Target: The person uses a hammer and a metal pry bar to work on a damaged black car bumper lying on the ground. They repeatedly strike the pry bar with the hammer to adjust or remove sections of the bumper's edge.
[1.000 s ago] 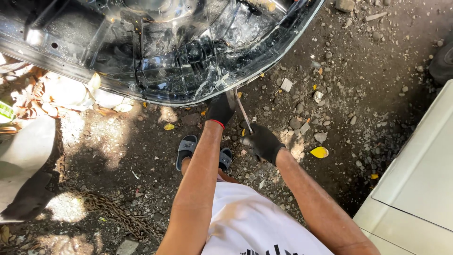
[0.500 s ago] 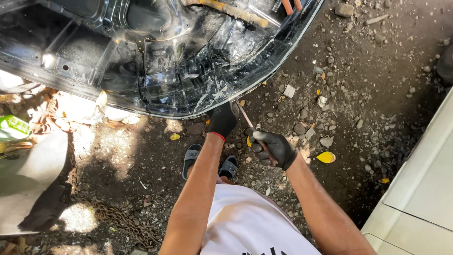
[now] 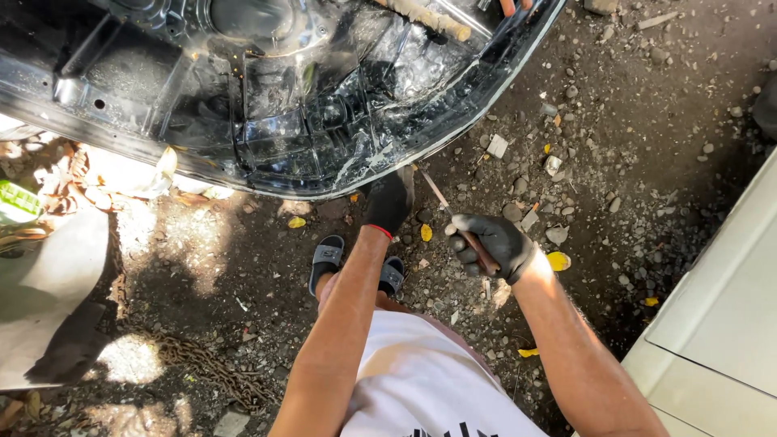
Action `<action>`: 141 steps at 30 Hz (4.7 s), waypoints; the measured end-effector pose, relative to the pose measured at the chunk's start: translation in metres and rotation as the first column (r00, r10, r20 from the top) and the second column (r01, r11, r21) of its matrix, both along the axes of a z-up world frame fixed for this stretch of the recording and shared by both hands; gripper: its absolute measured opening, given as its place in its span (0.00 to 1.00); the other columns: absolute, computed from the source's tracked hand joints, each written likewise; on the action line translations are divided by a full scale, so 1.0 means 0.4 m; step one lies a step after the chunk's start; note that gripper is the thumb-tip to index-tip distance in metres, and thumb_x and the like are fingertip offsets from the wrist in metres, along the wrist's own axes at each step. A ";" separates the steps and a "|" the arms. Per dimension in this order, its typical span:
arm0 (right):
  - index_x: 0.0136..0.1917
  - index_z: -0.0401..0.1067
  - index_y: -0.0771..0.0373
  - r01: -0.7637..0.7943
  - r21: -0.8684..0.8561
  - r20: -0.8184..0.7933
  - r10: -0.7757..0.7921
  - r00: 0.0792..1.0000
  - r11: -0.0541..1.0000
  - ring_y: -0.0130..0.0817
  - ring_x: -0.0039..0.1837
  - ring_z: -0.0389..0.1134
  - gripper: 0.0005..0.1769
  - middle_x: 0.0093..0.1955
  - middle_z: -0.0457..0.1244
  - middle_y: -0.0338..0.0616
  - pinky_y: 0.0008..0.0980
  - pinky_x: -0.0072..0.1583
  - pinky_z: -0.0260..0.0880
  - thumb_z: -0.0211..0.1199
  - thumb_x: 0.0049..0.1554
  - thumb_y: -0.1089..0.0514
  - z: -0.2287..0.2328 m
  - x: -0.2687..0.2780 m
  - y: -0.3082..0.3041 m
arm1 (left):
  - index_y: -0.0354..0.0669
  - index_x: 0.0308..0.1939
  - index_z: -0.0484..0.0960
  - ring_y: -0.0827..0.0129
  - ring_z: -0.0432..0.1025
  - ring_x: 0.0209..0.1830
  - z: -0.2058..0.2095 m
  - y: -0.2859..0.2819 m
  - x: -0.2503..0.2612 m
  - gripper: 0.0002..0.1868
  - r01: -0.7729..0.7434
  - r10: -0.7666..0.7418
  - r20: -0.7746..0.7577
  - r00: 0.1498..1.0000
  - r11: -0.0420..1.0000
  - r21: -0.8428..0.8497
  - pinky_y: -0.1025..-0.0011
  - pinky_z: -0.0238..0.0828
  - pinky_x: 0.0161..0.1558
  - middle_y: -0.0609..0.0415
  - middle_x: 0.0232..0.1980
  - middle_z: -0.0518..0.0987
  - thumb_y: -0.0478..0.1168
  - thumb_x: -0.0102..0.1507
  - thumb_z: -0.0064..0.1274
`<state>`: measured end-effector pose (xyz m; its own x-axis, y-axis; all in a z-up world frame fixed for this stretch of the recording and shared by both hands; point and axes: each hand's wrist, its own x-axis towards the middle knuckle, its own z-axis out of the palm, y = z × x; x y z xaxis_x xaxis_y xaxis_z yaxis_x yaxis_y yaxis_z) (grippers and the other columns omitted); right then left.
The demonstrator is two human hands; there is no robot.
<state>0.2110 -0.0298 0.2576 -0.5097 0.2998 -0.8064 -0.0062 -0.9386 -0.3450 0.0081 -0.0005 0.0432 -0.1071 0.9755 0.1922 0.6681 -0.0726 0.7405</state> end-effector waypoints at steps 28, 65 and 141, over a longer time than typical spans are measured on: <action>0.42 0.66 0.59 -0.065 0.340 0.304 -0.045 0.952 0.938 0.23 0.25 0.54 0.09 0.29 0.54 0.34 0.29 0.25 0.54 0.64 0.58 0.57 0.046 -0.179 -0.122 | 0.36 0.57 0.79 0.37 0.76 0.41 -0.015 0.048 0.013 0.23 -0.079 0.075 -0.028 0.997 0.974 -0.211 0.44 0.71 0.45 0.32 0.45 0.82 0.47 0.68 0.39; 0.47 0.74 0.55 -0.935 0.063 0.980 -0.197 -0.008 0.349 0.55 0.48 0.73 0.25 0.44 0.71 0.52 0.54 0.50 0.73 0.44 0.67 0.38 0.059 -0.152 -0.023 | 0.41 0.53 0.83 0.43 0.75 0.55 -0.029 0.033 0.016 0.18 -0.027 0.024 -0.091 0.996 0.999 -0.031 0.50 0.68 0.60 0.39 0.53 0.83 0.46 0.73 0.40; 0.56 0.75 0.51 -0.932 0.017 0.892 -0.427 -0.150 0.363 0.43 0.44 0.72 0.18 0.42 0.69 0.45 0.44 0.48 0.72 0.44 0.63 0.51 0.077 -0.260 -0.138 | 0.33 0.62 0.75 0.36 0.70 0.61 0.059 -0.019 -0.113 0.25 0.215 -0.215 -0.009 0.976 0.976 -0.039 0.49 0.63 0.66 0.29 0.60 0.77 0.49 0.70 0.42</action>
<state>0.1071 -0.0851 0.2883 0.0642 0.9944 -0.0843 0.9895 -0.0525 0.1344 -0.0370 -0.0082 0.0668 0.1084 0.9819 0.1550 0.6494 -0.1880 0.7369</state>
